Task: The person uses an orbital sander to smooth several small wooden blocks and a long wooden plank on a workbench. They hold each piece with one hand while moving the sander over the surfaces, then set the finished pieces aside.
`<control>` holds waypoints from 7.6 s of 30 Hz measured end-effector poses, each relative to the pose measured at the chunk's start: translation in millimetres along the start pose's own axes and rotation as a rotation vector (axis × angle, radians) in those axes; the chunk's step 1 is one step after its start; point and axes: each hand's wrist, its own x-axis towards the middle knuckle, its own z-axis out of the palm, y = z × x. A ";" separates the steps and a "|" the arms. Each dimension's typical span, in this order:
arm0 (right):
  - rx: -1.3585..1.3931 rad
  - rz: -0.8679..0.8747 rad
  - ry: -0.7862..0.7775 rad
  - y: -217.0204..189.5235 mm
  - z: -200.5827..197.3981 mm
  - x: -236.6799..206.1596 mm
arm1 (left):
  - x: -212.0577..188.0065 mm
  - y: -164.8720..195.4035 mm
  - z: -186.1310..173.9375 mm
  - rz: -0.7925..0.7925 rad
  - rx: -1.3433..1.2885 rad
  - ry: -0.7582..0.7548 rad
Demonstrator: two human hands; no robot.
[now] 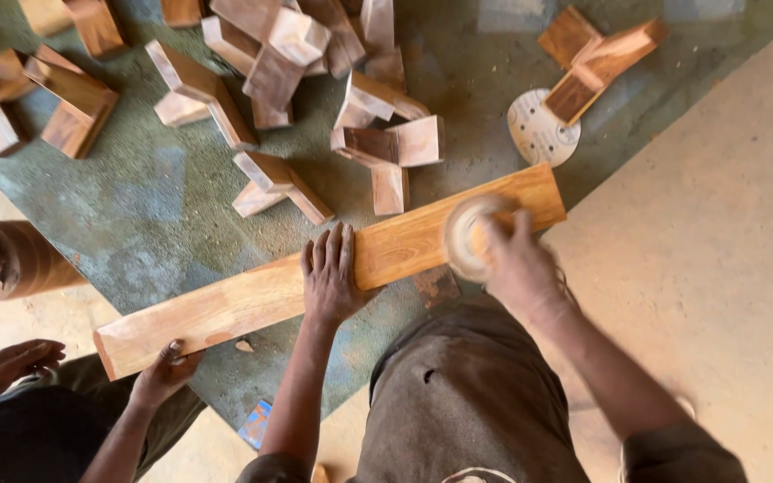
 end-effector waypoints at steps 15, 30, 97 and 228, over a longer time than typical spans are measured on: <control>0.061 0.297 0.165 69.0 -38.3 58.0 | 1.1 -0.4 3.9 -0.041 0.030 -0.102; -0.040 0.286 0.071 41.7 -5.9 25.2 | 2.7 -2.1 10.5 -0.072 0.047 -0.159; -0.083 -0.351 0.229 9.8 3.5 36.3 | -8.8 -11.9 21.7 -0.068 -0.162 -0.084; -0.545 -0.618 -0.298 -126.7 21.2 1.5 | -87.8 -126.7 0.3 -0.115 -0.094 0.271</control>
